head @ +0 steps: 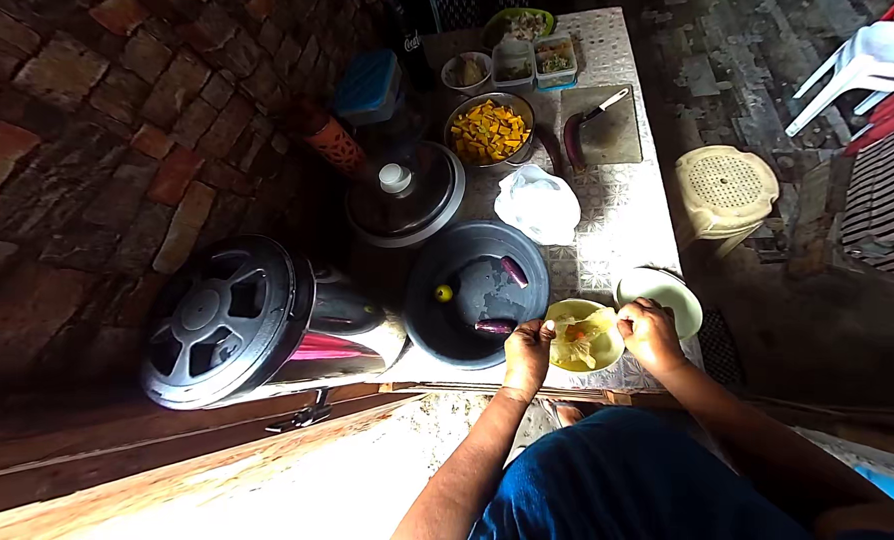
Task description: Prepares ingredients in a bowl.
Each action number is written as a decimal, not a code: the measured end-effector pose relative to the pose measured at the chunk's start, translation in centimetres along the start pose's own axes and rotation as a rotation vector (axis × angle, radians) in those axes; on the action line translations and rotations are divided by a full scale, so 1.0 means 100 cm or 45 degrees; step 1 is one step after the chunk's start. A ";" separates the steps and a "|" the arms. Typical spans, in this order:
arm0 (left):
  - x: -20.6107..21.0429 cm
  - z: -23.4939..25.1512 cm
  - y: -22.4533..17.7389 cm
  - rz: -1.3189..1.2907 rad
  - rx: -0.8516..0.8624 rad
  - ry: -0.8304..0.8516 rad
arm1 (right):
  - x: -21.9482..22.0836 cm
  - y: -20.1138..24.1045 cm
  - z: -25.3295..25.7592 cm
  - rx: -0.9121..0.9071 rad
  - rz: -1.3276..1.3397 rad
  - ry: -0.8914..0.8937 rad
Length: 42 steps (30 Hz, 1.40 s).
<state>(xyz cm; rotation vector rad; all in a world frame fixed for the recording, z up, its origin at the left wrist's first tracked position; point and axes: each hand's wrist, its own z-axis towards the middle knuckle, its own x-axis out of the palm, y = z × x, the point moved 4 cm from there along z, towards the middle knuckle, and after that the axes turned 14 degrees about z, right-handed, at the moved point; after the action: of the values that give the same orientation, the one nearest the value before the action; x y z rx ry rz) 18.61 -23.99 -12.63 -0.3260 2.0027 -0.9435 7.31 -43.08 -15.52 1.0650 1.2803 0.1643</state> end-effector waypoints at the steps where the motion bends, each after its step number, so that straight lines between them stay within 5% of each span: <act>1: -0.002 0.001 0.001 -0.010 -0.005 -0.012 | 0.001 0.000 0.000 -0.007 0.003 0.000; 6: -0.008 0.008 -0.003 -0.080 0.099 -0.116 | 0.005 0.001 -0.002 -0.079 0.041 -0.035; 9: -0.006 0.005 -0.013 -0.019 0.285 -0.148 | 0.006 0.004 -0.003 -0.024 0.013 0.229; 13: 0.010 0.002 -0.015 0.147 0.318 0.066 | -0.008 0.020 0.006 0.014 -0.028 0.459; 20: 0.045 -0.018 -0.022 0.326 0.430 0.508 | 0.021 0.049 0.034 -0.367 0.151 0.700; 27: 0.056 -0.028 -0.017 0.463 0.523 0.703 | 0.066 0.058 0.036 -0.544 -0.427 1.156; 37: 0.046 -0.031 -0.004 0.466 0.421 0.685 | 0.031 0.055 0.036 -0.331 -0.229 1.003; 42: 0.041 -0.027 0.006 0.455 0.264 0.638 | -0.007 0.063 0.023 -0.517 0.162 0.680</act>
<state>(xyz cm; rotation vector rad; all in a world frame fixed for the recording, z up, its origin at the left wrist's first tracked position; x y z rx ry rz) 14.09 -24.46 -14.66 0.4126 2.2742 -1.0567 11.75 -41.33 -10.74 0.7695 1.5636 0.8143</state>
